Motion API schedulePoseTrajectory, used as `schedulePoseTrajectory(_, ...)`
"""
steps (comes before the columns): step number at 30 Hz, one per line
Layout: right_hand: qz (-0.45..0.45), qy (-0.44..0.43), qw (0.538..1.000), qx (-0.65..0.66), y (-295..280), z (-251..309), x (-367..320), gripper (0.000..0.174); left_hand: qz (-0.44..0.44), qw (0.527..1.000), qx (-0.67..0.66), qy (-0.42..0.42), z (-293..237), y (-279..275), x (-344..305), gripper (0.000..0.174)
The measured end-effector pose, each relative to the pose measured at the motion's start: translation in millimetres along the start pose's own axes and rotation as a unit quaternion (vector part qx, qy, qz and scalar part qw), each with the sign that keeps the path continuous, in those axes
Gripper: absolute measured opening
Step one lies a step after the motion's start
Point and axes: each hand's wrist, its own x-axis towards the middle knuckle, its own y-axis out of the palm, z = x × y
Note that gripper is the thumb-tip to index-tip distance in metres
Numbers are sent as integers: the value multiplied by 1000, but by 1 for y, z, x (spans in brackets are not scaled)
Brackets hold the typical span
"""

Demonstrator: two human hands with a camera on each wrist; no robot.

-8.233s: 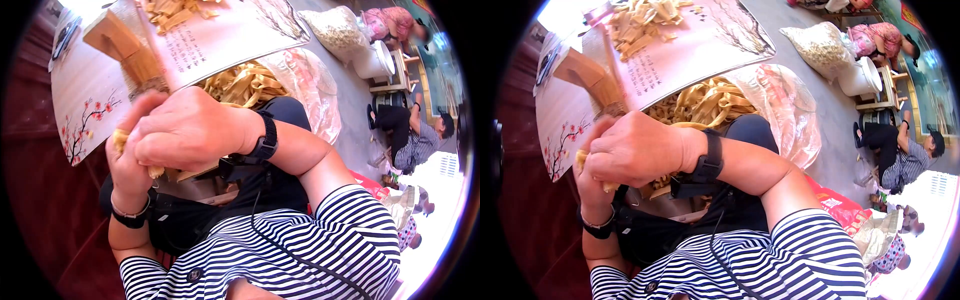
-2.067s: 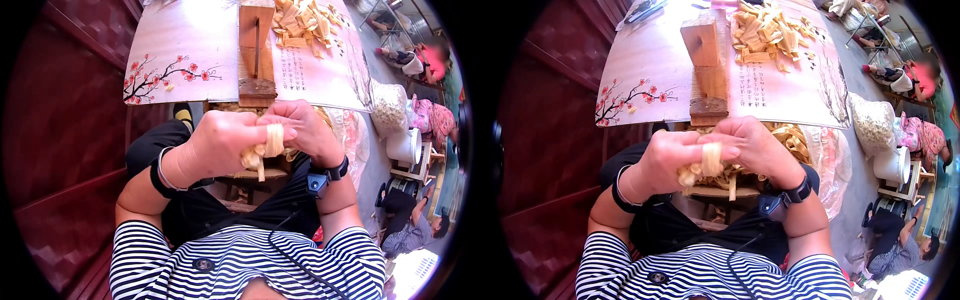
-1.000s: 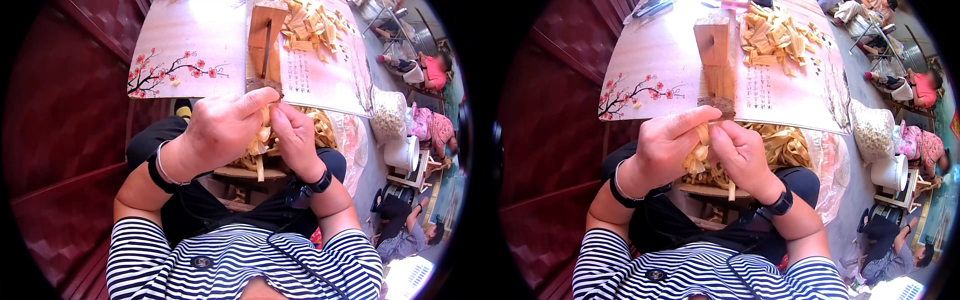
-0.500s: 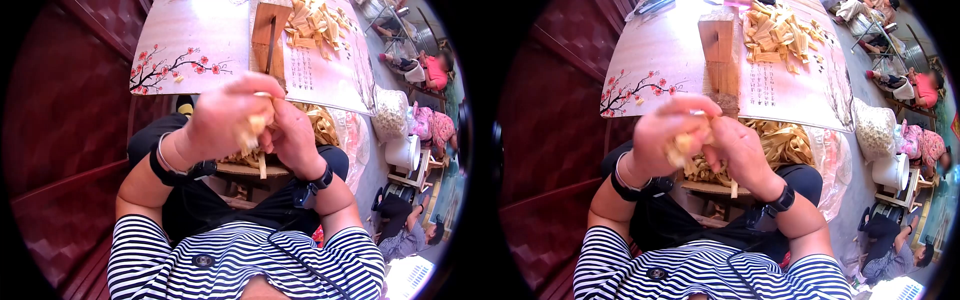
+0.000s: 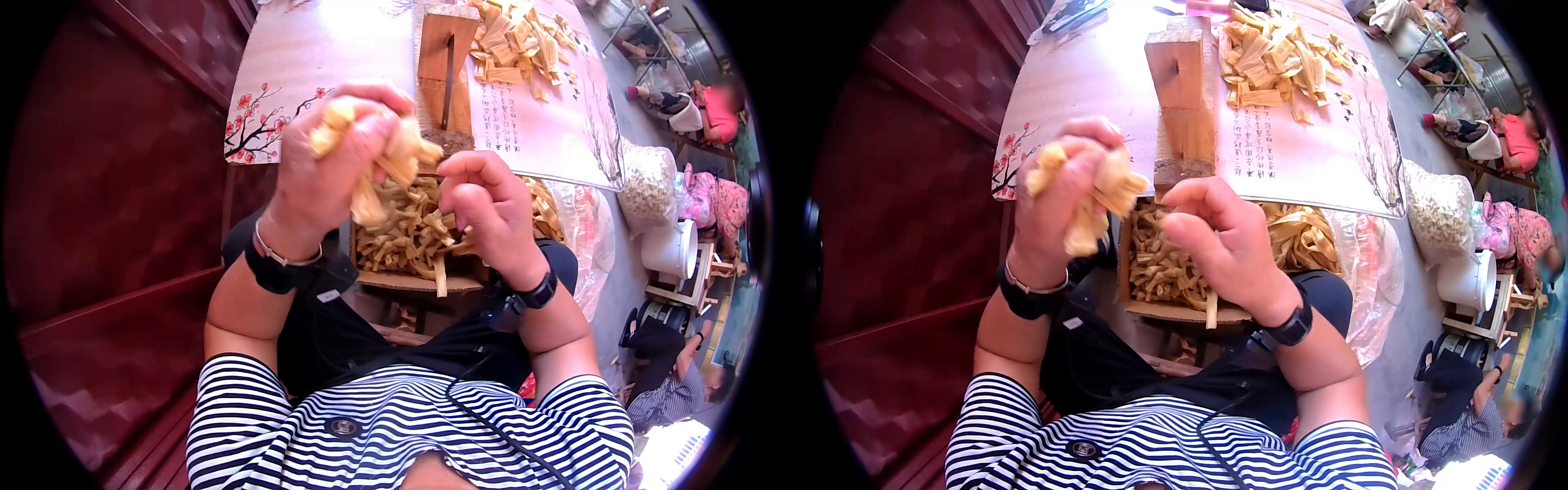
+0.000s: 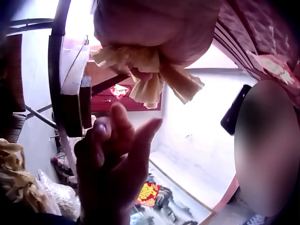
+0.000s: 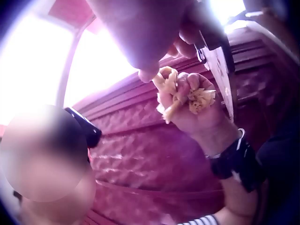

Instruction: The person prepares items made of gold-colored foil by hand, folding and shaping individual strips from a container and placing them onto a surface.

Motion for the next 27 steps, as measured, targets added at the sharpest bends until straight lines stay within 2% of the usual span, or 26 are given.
schedulePoseTrajectory(1,-31,-17,999,-40,5,-1,1,12,10,1000,18,8,4,5,-2,13)
schedulePoseTrajectory(2,-22,-31,990,-137,5,6,0,13,20,999,36,15,8,9,-4,12)
schedulePoseTrajectory(5,-8,-101,988,-118,10,-1,-1,15,81,990,109,24,9,13,-5,12)
schedulePoseTrajectory(7,17,-61,993,-101,6,2,-4,13,110,984,135,48,11,12,-2,12)
schedulePoseTrajectory(8,34,-68,991,-108,-2,2,-4,14,115,979,147,81,14,13,1,11)
schedulePoseTrajectory(9,50,-74,989,-115,-7,1,-4,15,122,977,156,80,14,13,1,11)
schedulePoseTrajectory(11,84,-21,993,-83,-12,1,-4,20,137,973,173,75,14,15,-1,10)
schedulePoseTrajectory(14,112,20,993,20,-14,9,-4,27,132,991,36,-7,11,17,-4,12)
schedulePoseTrajectory(17,123,55,979,151,-13,9,-6,34,86,994,-69,14,-1,16,-7,10)
schedulePoseTrajectory(18,124,71,970,194,-13,7,-8,37,52,990,-134,-14,-4,13,-10,12)
schedulePoseTrajectory(19,103,82,961,242,-10,3,-9,38,30,995,-89,-16,-6,8,-9,14)
schedulePoseTrajectory(21,63,103,935,333,-4,-7,-9,42,44,997,-68,1,-4,4,-10,15)
schedulePoseTrajectory(22,70,71,935,341,-7,-10,-7,40,9,995,-102,8,-2,0,-9,17)
schedulePoseTrajectory(23,39,69,927,367,-10,-13,-3,36,-25,990,-136,13,-1,-6,-8,19)
schedulePoseTrajectory(24,48,66,932,353,-15,-11,0,35,-84,991,-99,18,-10,-10,-3,20)
schedulePoseTrajectory(25,57,61,937,339,-18,-9,2,34,-67,994,-9,91,0,-21,6,18)
schedulePoseTrajectory(27,59,83,918,383,-11,-5,1,37,-31,999,-4,-37,-1,-20,3,17)
